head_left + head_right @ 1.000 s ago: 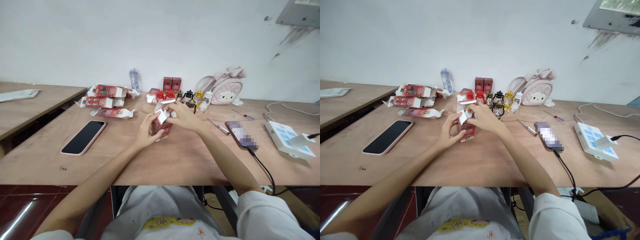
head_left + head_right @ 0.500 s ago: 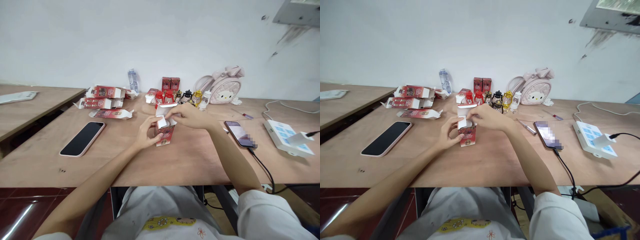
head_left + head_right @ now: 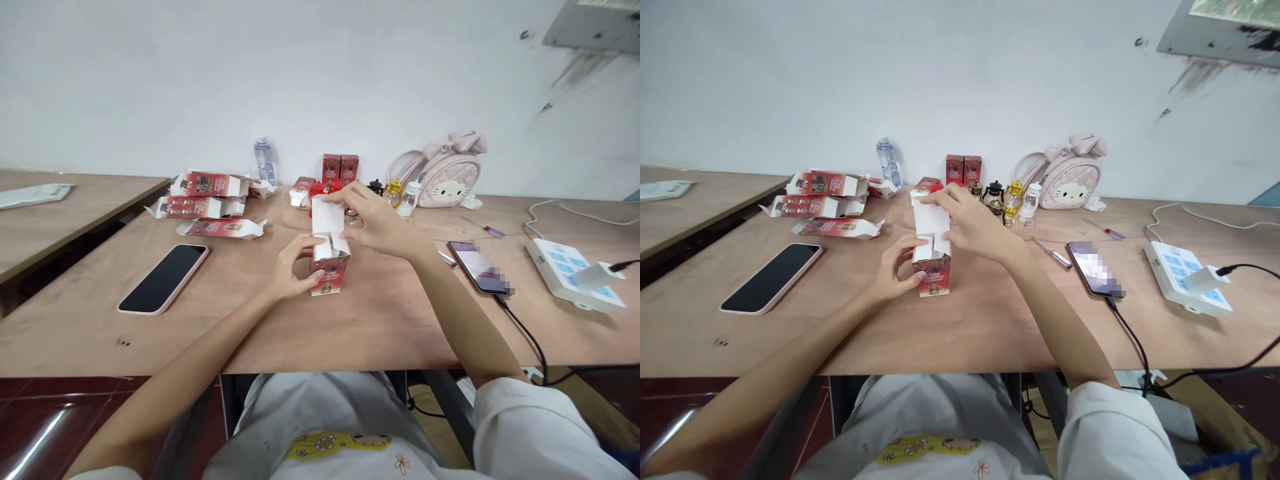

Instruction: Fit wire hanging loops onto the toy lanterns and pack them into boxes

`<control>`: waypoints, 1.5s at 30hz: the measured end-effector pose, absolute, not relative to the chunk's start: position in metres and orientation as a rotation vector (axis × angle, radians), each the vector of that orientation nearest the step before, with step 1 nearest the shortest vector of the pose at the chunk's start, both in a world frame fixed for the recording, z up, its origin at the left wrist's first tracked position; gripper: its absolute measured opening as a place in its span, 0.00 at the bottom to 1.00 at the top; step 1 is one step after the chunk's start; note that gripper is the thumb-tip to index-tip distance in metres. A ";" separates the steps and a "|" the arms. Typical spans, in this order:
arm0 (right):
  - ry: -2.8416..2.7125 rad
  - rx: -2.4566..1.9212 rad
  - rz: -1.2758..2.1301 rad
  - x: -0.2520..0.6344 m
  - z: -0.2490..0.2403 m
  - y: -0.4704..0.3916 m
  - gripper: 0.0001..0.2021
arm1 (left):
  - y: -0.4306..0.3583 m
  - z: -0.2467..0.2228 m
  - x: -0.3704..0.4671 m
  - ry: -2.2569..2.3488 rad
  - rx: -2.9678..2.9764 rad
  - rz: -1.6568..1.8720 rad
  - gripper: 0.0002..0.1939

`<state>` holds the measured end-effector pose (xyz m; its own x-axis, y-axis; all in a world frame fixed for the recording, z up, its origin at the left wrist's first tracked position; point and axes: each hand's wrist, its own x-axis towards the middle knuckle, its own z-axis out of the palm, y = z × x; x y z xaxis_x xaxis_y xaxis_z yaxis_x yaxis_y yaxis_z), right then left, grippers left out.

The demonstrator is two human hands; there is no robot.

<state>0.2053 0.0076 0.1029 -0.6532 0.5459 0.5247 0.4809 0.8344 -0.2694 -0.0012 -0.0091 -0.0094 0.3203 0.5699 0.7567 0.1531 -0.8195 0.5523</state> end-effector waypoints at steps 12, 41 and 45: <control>-2.696 -0.791 0.370 0.204 0.100 0.002 0.30 | -0.006 -0.010 -0.002 0.704 2.115 1.502 0.23; -2.801 -0.948 0.204 0.195 0.084 -0.005 0.44 | -0.005 -0.015 -0.001 0.680 2.084 1.505 0.34; -2.766 -0.938 0.231 0.191 0.087 -0.008 0.36 | -0.005 -0.015 -0.001 0.691 2.073 1.501 0.34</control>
<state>0.1909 -0.0079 0.0869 -0.7750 0.6143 0.1482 0.5812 0.7850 -0.2143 -0.0008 -0.0052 -0.0149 0.2692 0.6503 0.7104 0.1167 -0.7542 0.6462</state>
